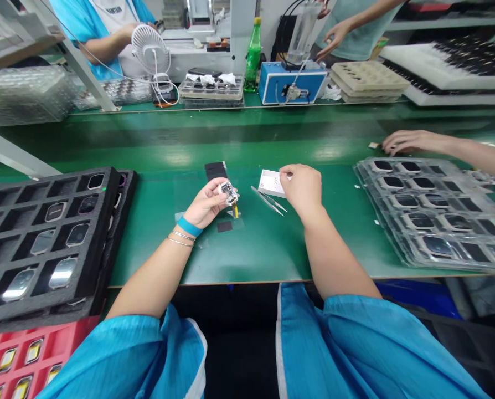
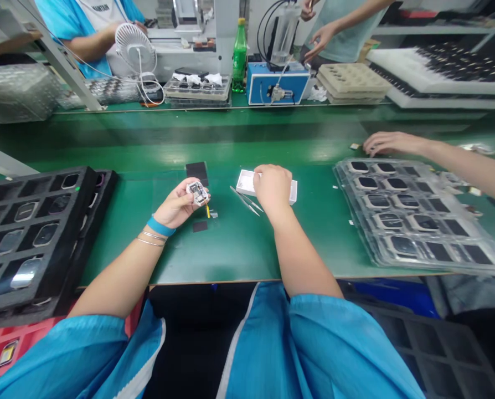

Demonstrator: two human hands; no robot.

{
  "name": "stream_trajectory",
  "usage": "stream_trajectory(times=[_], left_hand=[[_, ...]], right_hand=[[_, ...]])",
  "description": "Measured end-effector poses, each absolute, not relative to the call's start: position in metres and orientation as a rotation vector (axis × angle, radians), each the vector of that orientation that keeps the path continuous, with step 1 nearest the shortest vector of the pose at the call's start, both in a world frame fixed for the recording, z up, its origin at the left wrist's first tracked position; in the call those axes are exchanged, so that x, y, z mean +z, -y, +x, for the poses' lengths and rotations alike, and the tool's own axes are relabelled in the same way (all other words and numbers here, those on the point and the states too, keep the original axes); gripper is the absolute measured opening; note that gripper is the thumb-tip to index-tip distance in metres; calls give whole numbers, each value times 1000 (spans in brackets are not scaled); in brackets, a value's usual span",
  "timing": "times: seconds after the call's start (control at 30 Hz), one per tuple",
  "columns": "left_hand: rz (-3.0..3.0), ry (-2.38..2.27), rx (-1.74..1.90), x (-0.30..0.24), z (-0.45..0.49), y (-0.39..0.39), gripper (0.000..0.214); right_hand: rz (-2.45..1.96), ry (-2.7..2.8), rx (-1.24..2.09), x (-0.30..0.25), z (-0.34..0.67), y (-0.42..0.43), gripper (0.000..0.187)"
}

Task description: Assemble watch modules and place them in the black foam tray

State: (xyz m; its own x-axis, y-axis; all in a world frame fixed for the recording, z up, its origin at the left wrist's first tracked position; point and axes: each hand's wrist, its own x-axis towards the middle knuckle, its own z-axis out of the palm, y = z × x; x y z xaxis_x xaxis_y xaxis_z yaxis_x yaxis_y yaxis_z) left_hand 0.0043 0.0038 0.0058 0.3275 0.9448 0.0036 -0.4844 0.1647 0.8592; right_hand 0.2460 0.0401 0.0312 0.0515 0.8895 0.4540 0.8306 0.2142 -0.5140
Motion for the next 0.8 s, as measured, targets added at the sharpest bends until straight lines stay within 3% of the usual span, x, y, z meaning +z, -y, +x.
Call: stream_trajectory(times=[0.2, 0.3, 0.5, 0.8], left_hand=[[880, -644, 1125, 8, 6, -2, 52], [865, -658, 1136, 9, 7, -1, 53], [865, -696, 1150, 9, 10, -1, 54], [830, -756, 1213, 5, 20, 3, 53]], right_hand=[[-1162, 1707, 698, 30, 201, -12, 12], [-1104, 1695, 791, 29, 185, 1, 9], [-1135, 1744, 666, 23, 182, 4, 8], [-1130, 2024, 84, 7, 175, 5, 18]])
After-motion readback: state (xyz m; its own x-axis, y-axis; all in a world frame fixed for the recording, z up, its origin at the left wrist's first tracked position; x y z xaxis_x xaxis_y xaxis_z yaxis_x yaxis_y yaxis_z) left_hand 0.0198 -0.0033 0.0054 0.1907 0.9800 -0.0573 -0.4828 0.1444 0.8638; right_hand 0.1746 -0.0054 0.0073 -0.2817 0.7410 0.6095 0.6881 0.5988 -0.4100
